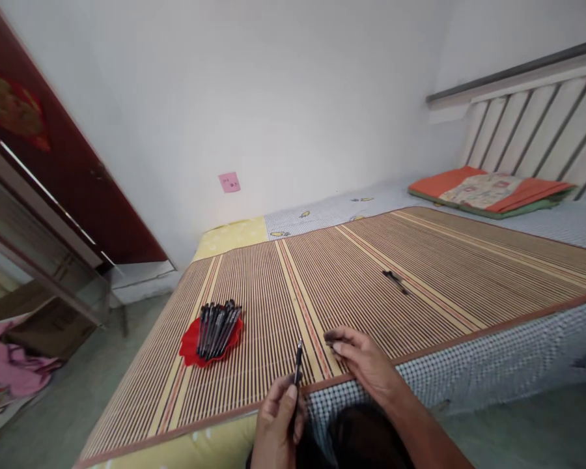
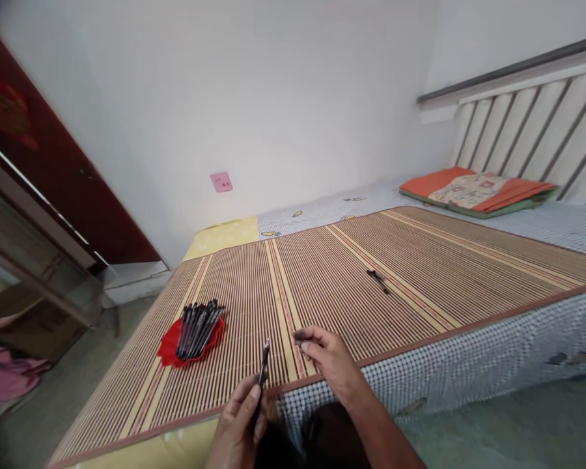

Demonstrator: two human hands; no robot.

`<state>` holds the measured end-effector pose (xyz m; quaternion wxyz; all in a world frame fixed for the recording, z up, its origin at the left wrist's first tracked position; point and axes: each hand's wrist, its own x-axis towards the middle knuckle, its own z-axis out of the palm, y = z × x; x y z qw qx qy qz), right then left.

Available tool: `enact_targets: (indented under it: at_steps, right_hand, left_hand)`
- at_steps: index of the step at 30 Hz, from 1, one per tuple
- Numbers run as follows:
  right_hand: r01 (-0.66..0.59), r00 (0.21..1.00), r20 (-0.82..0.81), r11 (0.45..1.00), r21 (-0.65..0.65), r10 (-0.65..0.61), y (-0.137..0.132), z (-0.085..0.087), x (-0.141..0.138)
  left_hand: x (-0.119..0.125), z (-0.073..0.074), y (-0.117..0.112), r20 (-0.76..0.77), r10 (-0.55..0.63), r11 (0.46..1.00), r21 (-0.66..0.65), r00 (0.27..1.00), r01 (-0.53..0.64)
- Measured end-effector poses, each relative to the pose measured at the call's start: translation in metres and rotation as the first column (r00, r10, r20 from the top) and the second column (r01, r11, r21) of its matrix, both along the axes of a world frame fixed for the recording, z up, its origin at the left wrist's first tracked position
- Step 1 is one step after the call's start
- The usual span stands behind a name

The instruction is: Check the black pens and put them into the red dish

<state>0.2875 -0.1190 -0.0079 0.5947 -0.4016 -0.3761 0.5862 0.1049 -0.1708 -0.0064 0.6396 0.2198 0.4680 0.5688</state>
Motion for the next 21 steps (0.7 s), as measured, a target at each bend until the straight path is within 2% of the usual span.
enact_targets:
  at_steps: [4,8,15,21]
  right_hand:
    - [-0.026,0.986,0.167,0.99,0.136,0.003,-0.012,0.027,0.002]
    - [-0.06,0.973,0.229,0.975,0.212,0.009,-0.019,0.047,0.0]
    - [-0.179,0.948,0.3,0.953,0.244,0.101,-0.022,0.055,0.003]
    - [-0.343,0.887,0.383,0.924,0.167,0.26,-0.03,0.068,0.007]
  left_hand:
    - [-0.002,0.005,-0.009,-0.066,-0.008,1.0,0.012,0.998,0.008]
    - [-0.004,0.008,-0.015,-0.138,-0.056,0.994,0.089,0.989,0.069]
    - [-0.012,0.007,-0.02,-0.244,-0.09,0.98,0.149,0.965,0.129]
    - [-0.012,0.013,-0.024,-0.254,-0.136,0.959,0.21,0.958,0.192]
